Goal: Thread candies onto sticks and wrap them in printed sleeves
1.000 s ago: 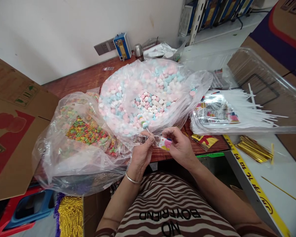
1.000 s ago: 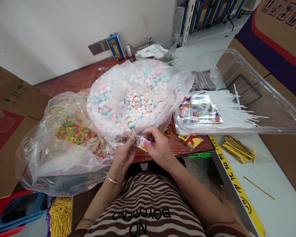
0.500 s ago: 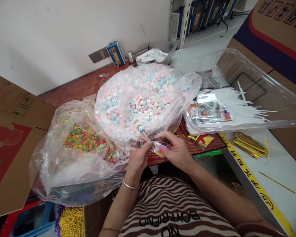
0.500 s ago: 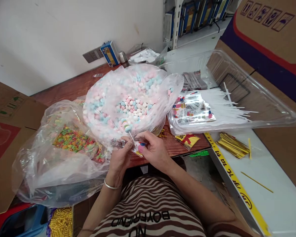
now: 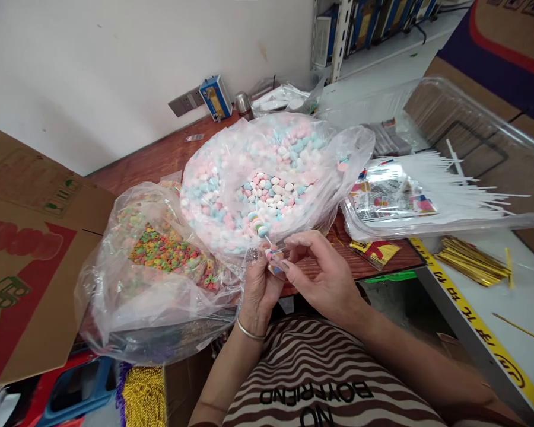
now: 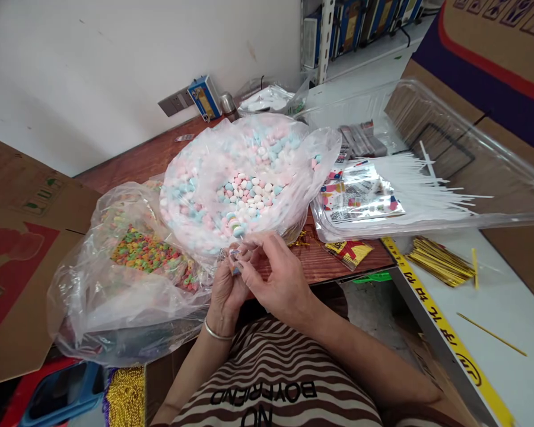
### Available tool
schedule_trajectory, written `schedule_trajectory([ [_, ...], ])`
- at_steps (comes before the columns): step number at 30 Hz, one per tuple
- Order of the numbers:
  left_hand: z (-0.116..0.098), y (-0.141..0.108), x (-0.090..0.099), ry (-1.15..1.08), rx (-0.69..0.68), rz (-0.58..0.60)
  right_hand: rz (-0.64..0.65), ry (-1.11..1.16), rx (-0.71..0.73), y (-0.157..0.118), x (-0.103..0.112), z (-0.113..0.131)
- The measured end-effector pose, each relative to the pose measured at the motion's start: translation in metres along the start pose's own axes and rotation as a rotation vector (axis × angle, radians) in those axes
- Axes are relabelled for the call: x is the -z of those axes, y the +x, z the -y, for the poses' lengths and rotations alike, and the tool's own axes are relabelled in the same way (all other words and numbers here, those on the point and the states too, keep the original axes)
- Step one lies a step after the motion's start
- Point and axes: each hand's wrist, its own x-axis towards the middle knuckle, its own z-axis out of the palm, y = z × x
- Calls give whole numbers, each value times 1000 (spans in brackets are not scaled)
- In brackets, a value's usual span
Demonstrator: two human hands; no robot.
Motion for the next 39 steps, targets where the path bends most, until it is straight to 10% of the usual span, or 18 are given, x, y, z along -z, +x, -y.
schedule_trajectory([
  [6,-1,-2,0,20,-41,-59,77,-123,196,-4,5,5],
  [15,-38,6,10,-22,-241,-60,26,-173,106,7,4,-16],
  [28,-100,16,54,-107,-497,-169,589,-995,-205,44,-47,-38],
  [34,-93,27,50,-95,-432,-237,326,-558,-100,21,-21,-68],
  [39,-88,28,40,-102,-414,-268,328,-183,-60,19,16,-46],
])
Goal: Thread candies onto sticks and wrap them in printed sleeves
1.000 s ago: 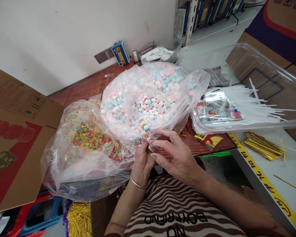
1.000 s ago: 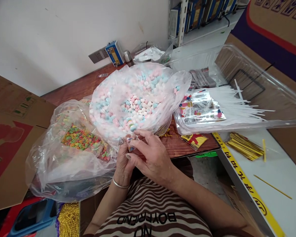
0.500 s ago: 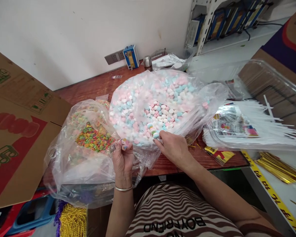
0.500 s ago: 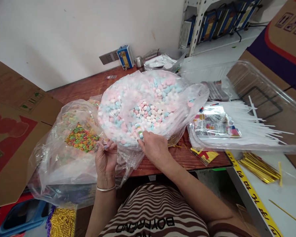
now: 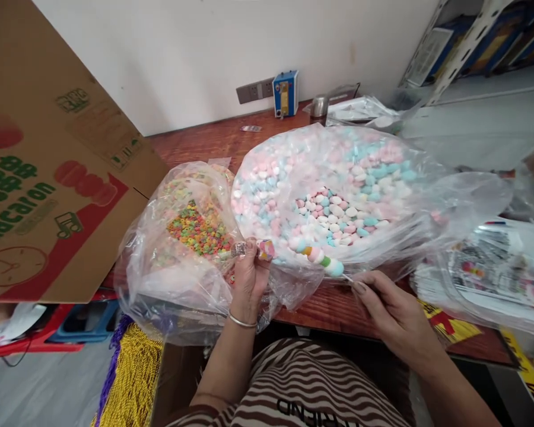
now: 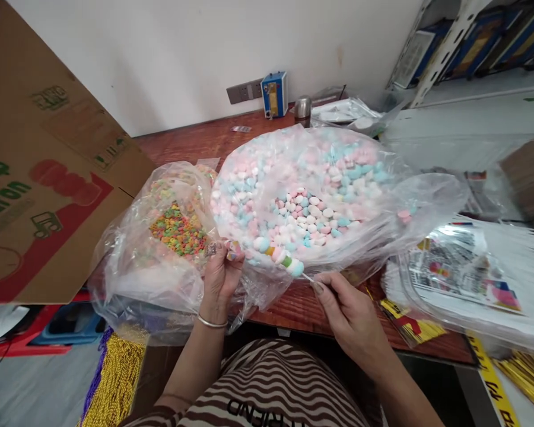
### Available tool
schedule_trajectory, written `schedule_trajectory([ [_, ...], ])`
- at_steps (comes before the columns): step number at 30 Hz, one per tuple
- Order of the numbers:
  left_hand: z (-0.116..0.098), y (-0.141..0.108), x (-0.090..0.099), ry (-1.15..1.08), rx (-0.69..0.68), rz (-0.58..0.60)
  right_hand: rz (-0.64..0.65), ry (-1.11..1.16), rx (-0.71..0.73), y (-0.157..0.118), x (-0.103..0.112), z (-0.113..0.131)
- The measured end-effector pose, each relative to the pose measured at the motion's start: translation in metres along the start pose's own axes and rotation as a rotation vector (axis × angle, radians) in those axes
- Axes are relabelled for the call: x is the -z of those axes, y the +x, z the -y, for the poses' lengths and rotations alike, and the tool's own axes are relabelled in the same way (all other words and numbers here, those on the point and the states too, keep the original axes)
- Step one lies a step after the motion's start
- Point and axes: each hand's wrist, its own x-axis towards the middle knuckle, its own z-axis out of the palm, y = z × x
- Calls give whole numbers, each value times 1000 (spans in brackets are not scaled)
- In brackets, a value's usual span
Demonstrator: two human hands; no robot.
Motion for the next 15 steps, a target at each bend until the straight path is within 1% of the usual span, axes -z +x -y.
schedule_trajectory([
  [2,4,-4,-4,1,-3,11,12,35,3,-3,9,9],
  [5,9,-8,-9,-5,1,16,39,49,-19,-6,14,15],
  [8,13,-11,-11,-16,-14,2,49,24,11,-7,14,13],
  [12,17,-13,-12,8,-25,30,67,-18,40,-10,16,9],
  [15,18,-15,-12,40,-36,46,44,-58,78,-11,19,9],
])
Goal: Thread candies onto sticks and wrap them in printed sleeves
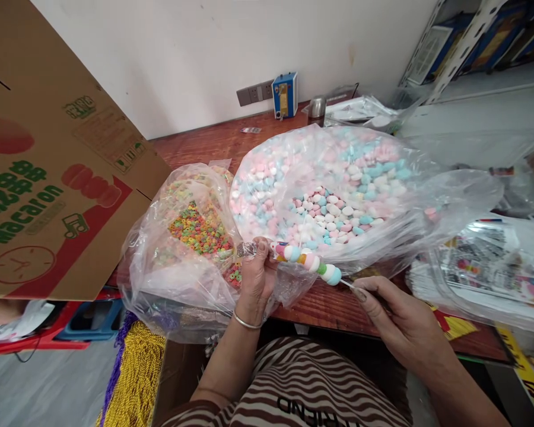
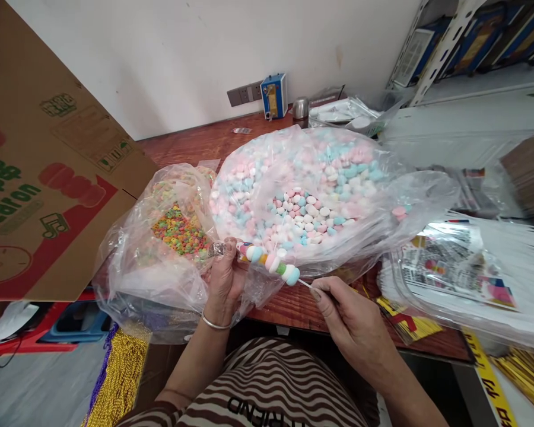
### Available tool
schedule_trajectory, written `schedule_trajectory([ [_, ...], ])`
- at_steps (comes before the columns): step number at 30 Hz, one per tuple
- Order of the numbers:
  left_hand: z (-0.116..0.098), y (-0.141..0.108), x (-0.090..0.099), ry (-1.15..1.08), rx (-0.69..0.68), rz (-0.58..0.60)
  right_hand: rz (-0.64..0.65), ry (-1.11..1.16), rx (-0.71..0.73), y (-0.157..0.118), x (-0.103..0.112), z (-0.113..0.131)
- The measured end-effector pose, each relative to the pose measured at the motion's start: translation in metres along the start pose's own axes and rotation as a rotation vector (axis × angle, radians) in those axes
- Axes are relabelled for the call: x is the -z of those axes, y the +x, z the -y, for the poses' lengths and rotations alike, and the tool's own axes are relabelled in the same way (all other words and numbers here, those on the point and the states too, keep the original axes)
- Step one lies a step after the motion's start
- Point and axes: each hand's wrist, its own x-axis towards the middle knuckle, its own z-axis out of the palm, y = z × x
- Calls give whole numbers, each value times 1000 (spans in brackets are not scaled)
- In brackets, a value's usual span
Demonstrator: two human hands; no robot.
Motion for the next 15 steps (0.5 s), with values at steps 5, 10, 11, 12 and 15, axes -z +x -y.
schedule_trajectory([
  [5,0,-4,-4,49,-33,107,-31,-34,69,1,3,1],
  [10,3,-6,-7,101,-45,114,-29,-41,73,-2,3,0],
  [11,4,-6,-7,113,-44,117,-37,-40,73,-3,3,0],
  [12,5,-7,-8,128,-41,123,-45,-37,76,-4,3,0],
  [15,6,-9,-10,169,-46,127,-72,-12,96,-6,3,-1],
])
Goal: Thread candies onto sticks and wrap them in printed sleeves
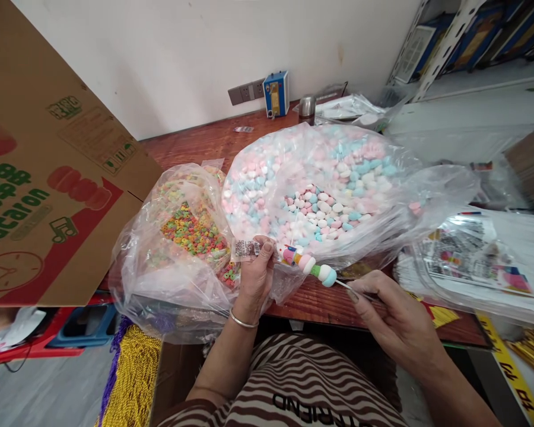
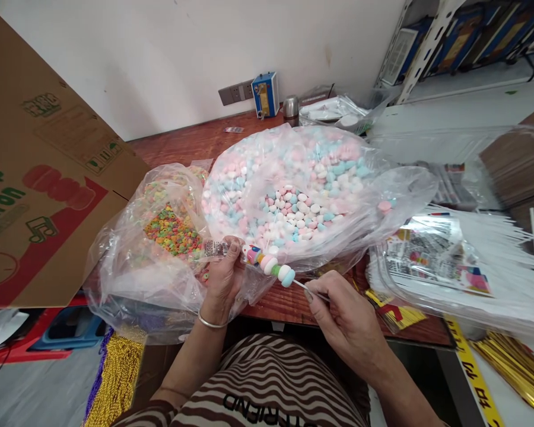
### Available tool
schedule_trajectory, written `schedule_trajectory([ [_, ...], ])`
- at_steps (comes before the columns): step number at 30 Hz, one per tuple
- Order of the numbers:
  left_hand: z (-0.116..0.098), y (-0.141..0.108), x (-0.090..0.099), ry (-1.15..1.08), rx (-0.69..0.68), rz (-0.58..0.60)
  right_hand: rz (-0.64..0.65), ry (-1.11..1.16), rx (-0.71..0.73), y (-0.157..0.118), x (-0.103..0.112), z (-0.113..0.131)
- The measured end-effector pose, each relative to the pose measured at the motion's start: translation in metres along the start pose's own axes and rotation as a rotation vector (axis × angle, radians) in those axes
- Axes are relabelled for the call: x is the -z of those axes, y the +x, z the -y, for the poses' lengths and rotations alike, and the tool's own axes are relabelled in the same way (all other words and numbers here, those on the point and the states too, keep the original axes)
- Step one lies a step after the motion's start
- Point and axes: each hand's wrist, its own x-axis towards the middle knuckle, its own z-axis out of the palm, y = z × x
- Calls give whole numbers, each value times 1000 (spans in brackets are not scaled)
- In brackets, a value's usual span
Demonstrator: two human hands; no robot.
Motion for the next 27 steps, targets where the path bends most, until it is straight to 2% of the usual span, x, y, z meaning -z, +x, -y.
schedule_trajectory([
  [4,1,-2,-1,22,-27,22,9,48,-63,-4,1,0],
  [9,3,-4,-3,46,-50,103,83,225,-273,-12,-2,1],
  [11,2,-6,-8,30,-6,125,139,406,-401,-16,-7,2],
  [14,0,-10,-18,-88,129,114,239,735,-570,-22,-21,5],
  [17,-1,-14,-31,-249,232,88,273,902,-626,-28,-37,8],
  [18,-2,-15,-34,-280,257,76,246,853,-596,-30,-41,8],
  [20,-2,-15,-40,-307,298,40,139,589,-434,-33,-48,7],
  [23,-1,-14,-45,-284,357,-19,-33,48,-8,-36,-51,-2],
  [25,0,-14,-48,-245,393,-53,-78,-208,211,-39,-51,-10],
  [27,2,-15,-51,-213,409,-74,-91,-342,305,-40,-49,-15],
])
